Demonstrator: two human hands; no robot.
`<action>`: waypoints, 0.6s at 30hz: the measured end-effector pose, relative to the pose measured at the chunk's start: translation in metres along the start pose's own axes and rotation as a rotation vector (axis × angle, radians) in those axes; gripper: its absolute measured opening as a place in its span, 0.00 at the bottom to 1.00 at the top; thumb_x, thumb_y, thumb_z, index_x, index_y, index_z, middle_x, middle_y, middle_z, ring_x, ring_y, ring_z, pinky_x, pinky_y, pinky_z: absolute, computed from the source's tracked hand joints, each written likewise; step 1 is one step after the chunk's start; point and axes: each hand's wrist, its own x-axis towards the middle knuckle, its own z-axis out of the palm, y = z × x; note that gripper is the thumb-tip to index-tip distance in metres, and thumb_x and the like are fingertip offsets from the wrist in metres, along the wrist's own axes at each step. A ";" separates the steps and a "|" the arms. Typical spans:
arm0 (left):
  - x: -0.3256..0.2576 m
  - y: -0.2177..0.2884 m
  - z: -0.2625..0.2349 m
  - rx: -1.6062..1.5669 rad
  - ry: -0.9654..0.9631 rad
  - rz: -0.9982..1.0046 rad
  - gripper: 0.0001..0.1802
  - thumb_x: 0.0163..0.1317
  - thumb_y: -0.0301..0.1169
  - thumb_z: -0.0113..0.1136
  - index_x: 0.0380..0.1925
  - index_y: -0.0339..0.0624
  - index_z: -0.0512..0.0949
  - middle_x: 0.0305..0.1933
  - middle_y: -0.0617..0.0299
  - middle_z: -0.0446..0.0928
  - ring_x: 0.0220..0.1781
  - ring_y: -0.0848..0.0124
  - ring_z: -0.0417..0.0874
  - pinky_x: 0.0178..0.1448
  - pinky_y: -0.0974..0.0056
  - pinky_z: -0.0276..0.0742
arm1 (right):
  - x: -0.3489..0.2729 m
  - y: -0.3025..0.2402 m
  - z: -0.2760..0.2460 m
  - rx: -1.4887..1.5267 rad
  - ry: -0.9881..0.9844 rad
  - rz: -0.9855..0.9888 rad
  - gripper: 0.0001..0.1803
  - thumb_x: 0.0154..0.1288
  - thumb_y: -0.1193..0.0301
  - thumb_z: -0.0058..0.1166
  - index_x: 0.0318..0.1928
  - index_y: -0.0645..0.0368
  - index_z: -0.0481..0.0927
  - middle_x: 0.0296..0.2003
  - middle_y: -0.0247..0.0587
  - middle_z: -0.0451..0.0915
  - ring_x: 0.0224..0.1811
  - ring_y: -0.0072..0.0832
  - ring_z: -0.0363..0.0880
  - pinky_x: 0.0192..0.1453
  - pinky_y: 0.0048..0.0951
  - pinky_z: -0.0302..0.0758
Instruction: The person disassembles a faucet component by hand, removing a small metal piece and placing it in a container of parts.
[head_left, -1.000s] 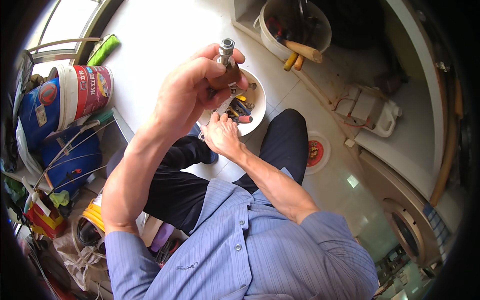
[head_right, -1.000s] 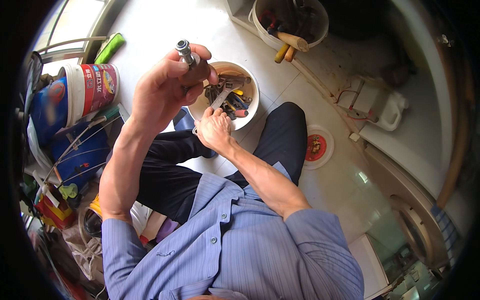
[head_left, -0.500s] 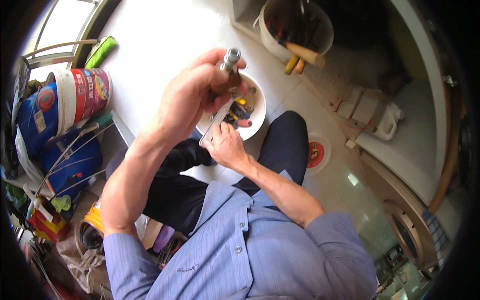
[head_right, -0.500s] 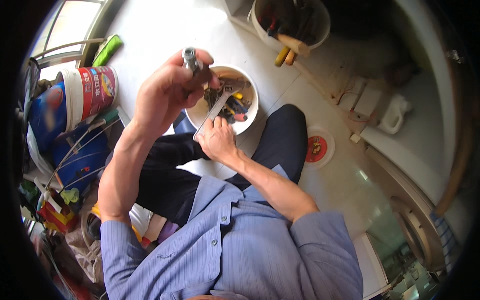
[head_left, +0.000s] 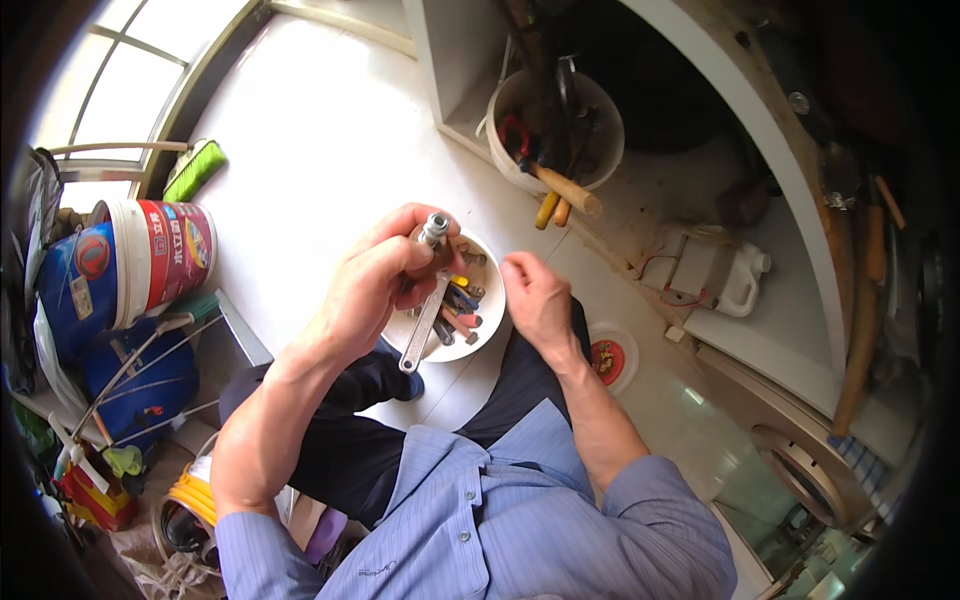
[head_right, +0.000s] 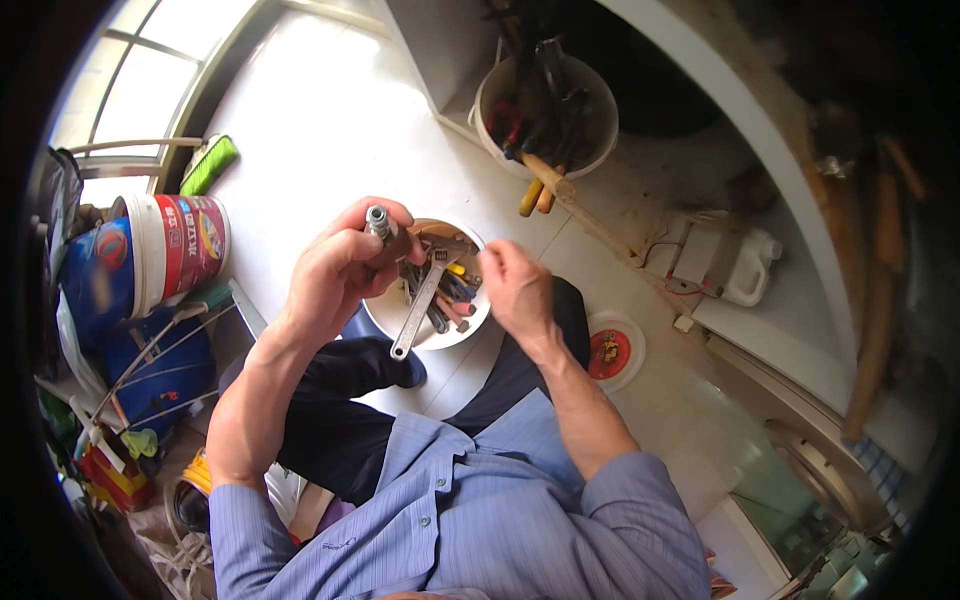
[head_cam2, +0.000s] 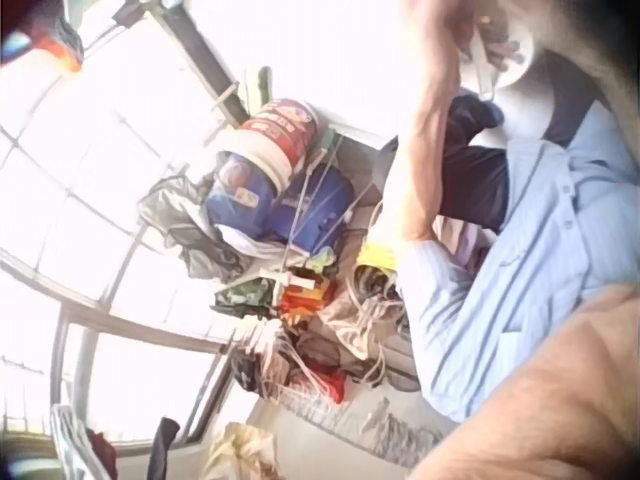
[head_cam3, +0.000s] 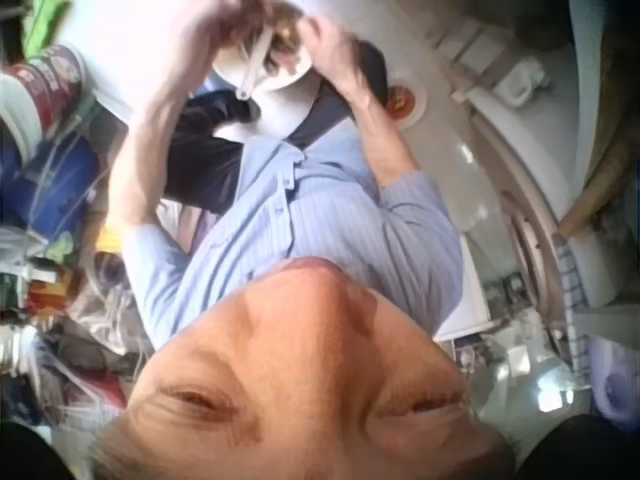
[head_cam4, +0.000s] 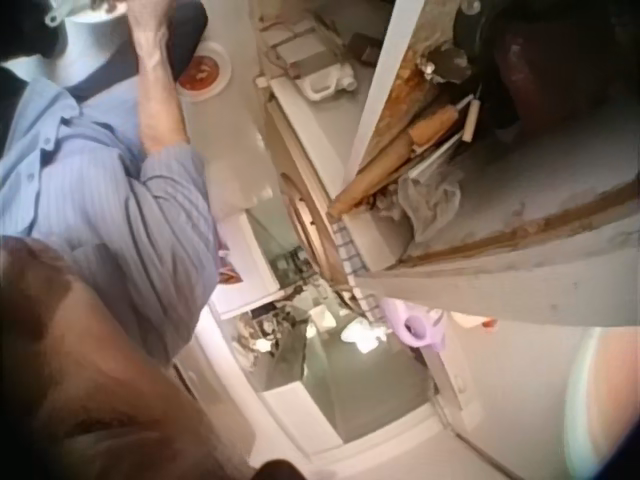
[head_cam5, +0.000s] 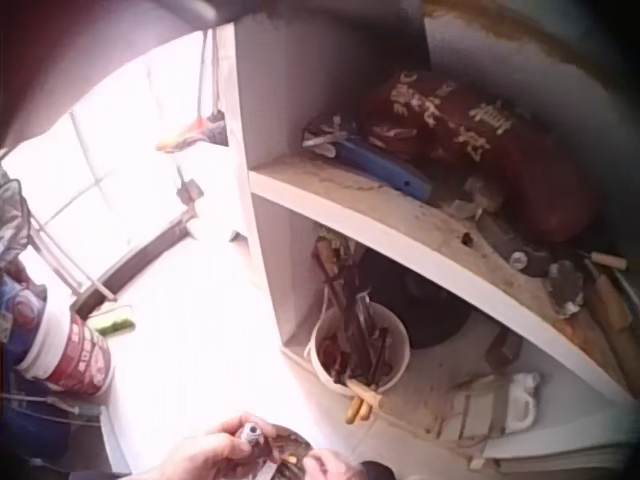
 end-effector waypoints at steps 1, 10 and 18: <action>0.002 0.000 0.000 0.007 -0.017 0.006 0.20 0.58 0.30 0.44 0.50 0.42 0.75 0.39 0.54 0.81 0.28 0.76 0.68 0.32 0.73 0.61 | 0.008 0.008 -0.011 -0.023 0.072 -0.021 0.09 0.71 0.70 0.57 0.43 0.63 0.84 0.29 0.48 0.85 0.29 0.32 0.86 0.35 0.32 0.80; 0.024 -0.006 0.006 0.037 -0.014 -0.054 0.19 0.59 0.34 0.46 0.50 0.45 0.75 0.39 0.54 0.81 0.29 0.75 0.66 0.35 0.73 0.61 | 0.053 0.067 0.003 0.149 0.319 0.144 0.30 0.65 0.60 0.66 0.58 0.66 0.72 0.43 0.46 0.82 0.35 0.32 0.85 0.39 0.34 0.82; 0.040 -0.008 0.021 0.036 -0.063 -0.064 0.19 0.60 0.33 0.46 0.51 0.45 0.75 0.39 0.53 0.81 0.28 0.74 0.68 0.33 0.71 0.62 | 0.089 0.069 -0.007 0.767 0.137 0.483 0.20 0.66 0.67 0.62 0.54 0.62 0.73 0.32 0.38 0.79 0.23 0.23 0.78 0.23 0.24 0.73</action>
